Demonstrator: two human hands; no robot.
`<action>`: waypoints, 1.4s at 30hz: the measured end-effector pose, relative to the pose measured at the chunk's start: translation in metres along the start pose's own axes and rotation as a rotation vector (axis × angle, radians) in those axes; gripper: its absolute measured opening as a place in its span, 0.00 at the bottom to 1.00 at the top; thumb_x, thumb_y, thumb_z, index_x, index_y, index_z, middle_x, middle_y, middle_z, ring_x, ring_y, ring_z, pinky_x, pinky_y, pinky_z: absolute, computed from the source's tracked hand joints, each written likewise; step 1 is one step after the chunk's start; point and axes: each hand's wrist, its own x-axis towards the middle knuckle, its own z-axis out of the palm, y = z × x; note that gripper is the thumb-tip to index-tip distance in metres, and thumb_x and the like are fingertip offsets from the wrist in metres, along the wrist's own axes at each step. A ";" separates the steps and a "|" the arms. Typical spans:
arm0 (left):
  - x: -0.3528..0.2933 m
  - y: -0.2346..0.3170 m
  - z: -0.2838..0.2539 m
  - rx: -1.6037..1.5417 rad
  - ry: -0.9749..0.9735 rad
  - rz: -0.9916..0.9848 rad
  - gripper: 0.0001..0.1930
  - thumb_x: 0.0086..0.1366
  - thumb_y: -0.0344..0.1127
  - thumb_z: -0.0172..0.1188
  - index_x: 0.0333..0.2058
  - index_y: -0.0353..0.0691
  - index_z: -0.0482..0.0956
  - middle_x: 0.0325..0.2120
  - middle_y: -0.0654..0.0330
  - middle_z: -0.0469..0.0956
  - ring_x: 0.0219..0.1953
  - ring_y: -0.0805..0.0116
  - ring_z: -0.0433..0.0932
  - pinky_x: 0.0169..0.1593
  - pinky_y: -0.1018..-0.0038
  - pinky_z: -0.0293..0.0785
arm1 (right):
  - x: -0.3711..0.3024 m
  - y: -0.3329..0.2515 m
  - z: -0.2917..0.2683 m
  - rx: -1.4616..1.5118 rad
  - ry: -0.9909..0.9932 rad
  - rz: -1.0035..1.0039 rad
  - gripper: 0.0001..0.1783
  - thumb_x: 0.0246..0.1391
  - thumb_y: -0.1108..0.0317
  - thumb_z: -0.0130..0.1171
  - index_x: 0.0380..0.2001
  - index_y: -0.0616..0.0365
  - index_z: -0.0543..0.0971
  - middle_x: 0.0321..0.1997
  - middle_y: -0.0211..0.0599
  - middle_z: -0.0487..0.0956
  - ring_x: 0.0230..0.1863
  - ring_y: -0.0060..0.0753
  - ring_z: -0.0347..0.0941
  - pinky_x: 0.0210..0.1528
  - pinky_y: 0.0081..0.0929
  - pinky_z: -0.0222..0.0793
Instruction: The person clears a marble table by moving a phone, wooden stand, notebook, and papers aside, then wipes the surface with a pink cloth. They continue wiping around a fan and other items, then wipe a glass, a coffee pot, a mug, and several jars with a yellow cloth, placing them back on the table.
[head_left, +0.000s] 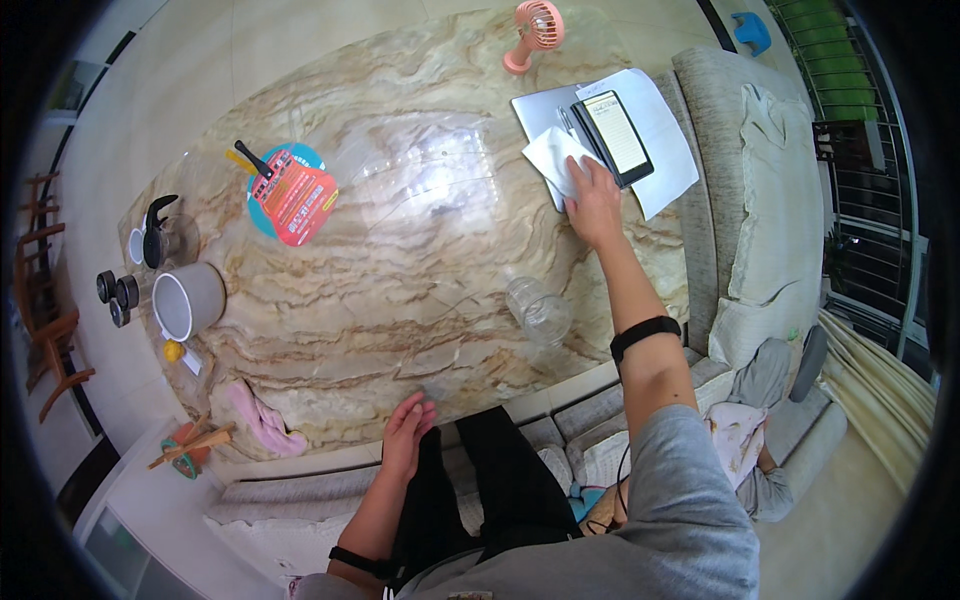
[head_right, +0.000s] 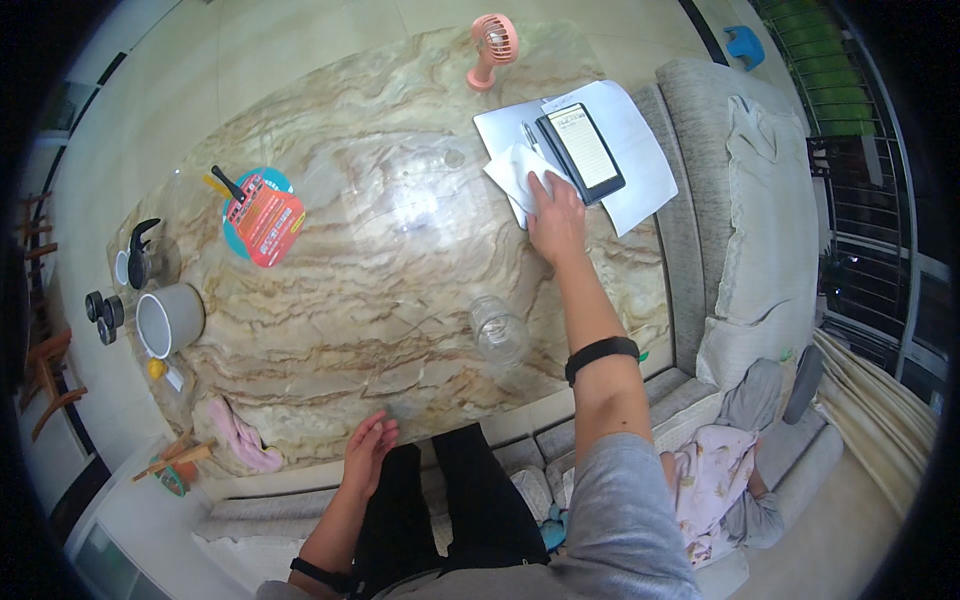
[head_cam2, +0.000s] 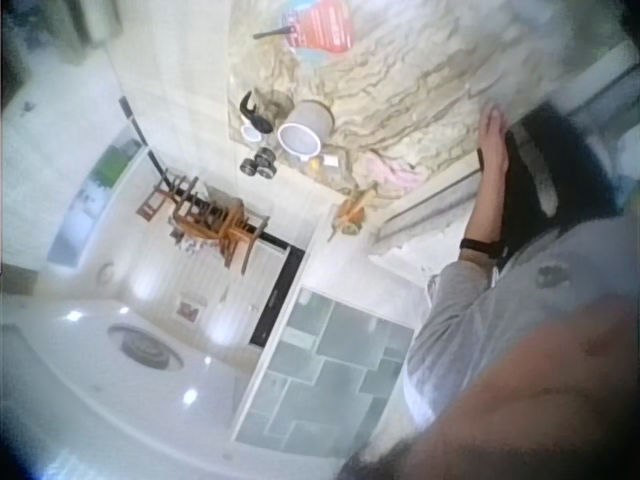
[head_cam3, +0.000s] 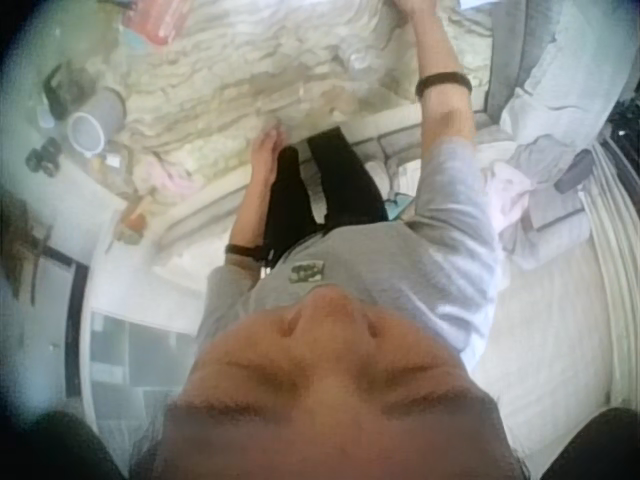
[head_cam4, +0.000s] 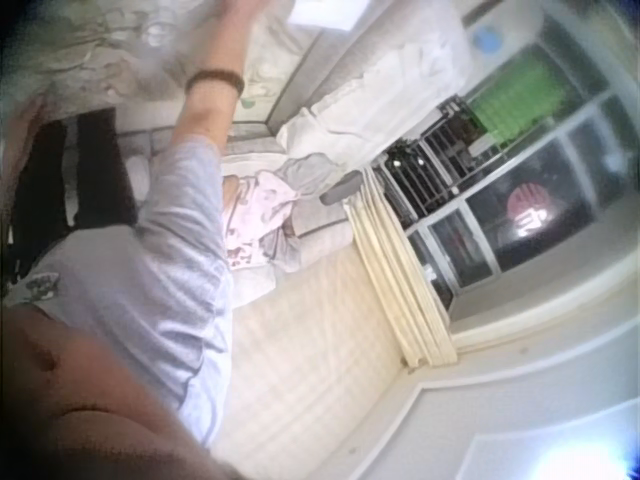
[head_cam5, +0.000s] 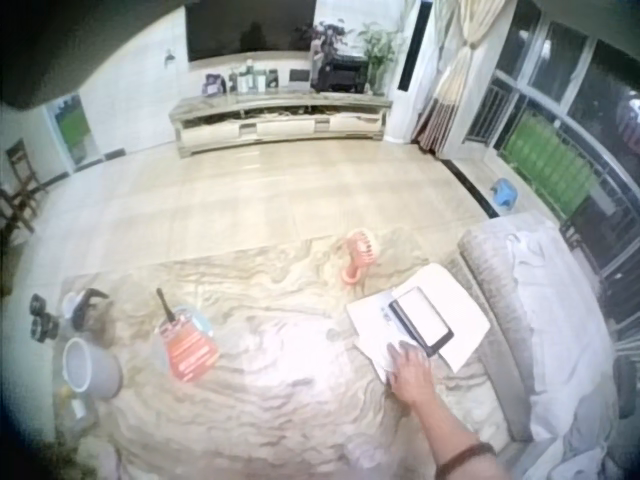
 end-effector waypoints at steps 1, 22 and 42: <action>-0.001 0.001 0.000 -0.011 0.004 0.006 0.17 0.74 0.35 0.52 0.59 0.43 0.73 0.48 0.60 0.80 0.47 0.73 0.79 0.51 0.76 0.73 | -0.003 0.002 0.000 -0.026 -0.017 0.008 0.39 0.44 0.74 0.62 0.64 0.48 0.70 0.65 0.46 0.66 0.65 0.51 0.62 0.64 0.48 0.59; -0.002 -0.006 -0.002 0.028 -0.068 0.028 0.17 0.74 0.36 0.52 0.59 0.41 0.72 0.49 0.60 0.80 0.47 0.74 0.78 0.51 0.78 0.72 | -0.175 -0.084 -0.043 0.613 -0.265 0.245 0.55 0.32 0.66 0.80 0.65 0.59 0.62 0.65 0.48 0.68 0.65 0.51 0.64 0.67 0.41 0.60; -0.024 0.022 -0.073 0.716 0.079 0.842 0.50 0.53 0.33 0.72 0.70 0.35 0.51 0.68 0.45 0.57 0.70 0.47 0.57 0.70 0.60 0.56 | -0.237 -0.323 -0.033 0.648 -0.665 -0.219 0.65 0.29 0.60 0.82 0.69 0.64 0.54 0.61 0.51 0.73 0.62 0.51 0.70 0.65 0.42 0.63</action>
